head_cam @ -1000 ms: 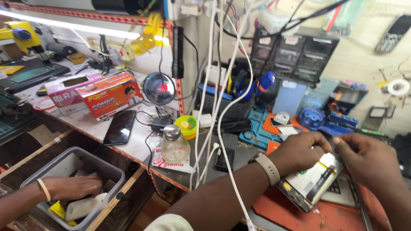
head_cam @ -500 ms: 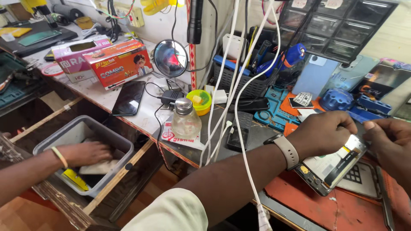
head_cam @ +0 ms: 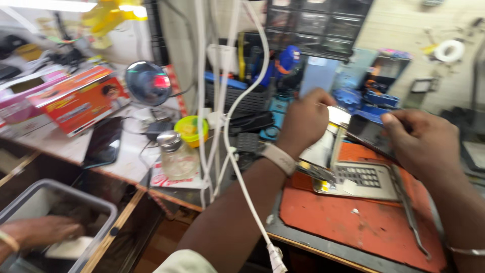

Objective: The person uses a metal prying tool to separate the back cover of a smartphone, then uses a screwdriver to remove screws from the internal frame. They handle the battery and internal components while working at a cluttered electronics repair bench.

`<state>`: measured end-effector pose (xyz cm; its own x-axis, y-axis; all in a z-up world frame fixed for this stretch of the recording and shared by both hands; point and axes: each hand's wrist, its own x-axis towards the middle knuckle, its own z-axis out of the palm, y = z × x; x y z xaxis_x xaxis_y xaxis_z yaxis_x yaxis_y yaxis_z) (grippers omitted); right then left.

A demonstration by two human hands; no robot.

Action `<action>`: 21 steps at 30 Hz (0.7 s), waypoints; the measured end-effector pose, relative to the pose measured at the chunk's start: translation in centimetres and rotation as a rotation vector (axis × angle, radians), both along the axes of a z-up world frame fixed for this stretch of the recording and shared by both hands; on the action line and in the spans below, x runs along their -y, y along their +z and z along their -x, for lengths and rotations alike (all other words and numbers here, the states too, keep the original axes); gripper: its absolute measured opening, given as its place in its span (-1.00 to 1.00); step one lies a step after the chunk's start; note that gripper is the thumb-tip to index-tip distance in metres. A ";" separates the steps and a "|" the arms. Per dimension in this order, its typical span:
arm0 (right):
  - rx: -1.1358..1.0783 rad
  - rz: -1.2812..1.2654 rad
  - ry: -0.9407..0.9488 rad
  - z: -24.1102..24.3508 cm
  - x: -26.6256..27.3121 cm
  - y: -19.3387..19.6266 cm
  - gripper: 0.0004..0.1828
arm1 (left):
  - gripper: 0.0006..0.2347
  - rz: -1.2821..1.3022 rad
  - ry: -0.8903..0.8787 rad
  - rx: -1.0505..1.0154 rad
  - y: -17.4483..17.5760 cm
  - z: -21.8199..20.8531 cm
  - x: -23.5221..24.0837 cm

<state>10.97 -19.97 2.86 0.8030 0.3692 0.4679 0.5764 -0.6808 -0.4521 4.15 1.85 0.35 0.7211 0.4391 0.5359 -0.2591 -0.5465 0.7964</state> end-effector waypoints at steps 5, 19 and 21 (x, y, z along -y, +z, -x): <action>-0.076 -0.112 0.001 0.8 -0.4 1.3 -0.66 | -0.87 0.078 0.049 -0.037 0.4 0.5 -1.8; -0.027 0.264 0.307 0.7 -0.3 1.2 -0.72 | -0.83 1.072 -0.243 0.083 0.1 -1.3 -4.8; -0.043 0.300 0.186 0.4 -0.1 1.0 -0.61 | -0.83 1.088 -0.217 0.101 -0.5 -1.3 -5.0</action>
<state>10.54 -19.85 3.89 0.7257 0.6269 0.2835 0.6878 -0.6722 -0.2741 5.45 6.88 -0.17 0.8143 0.5804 0.0024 -0.3551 0.4950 0.7930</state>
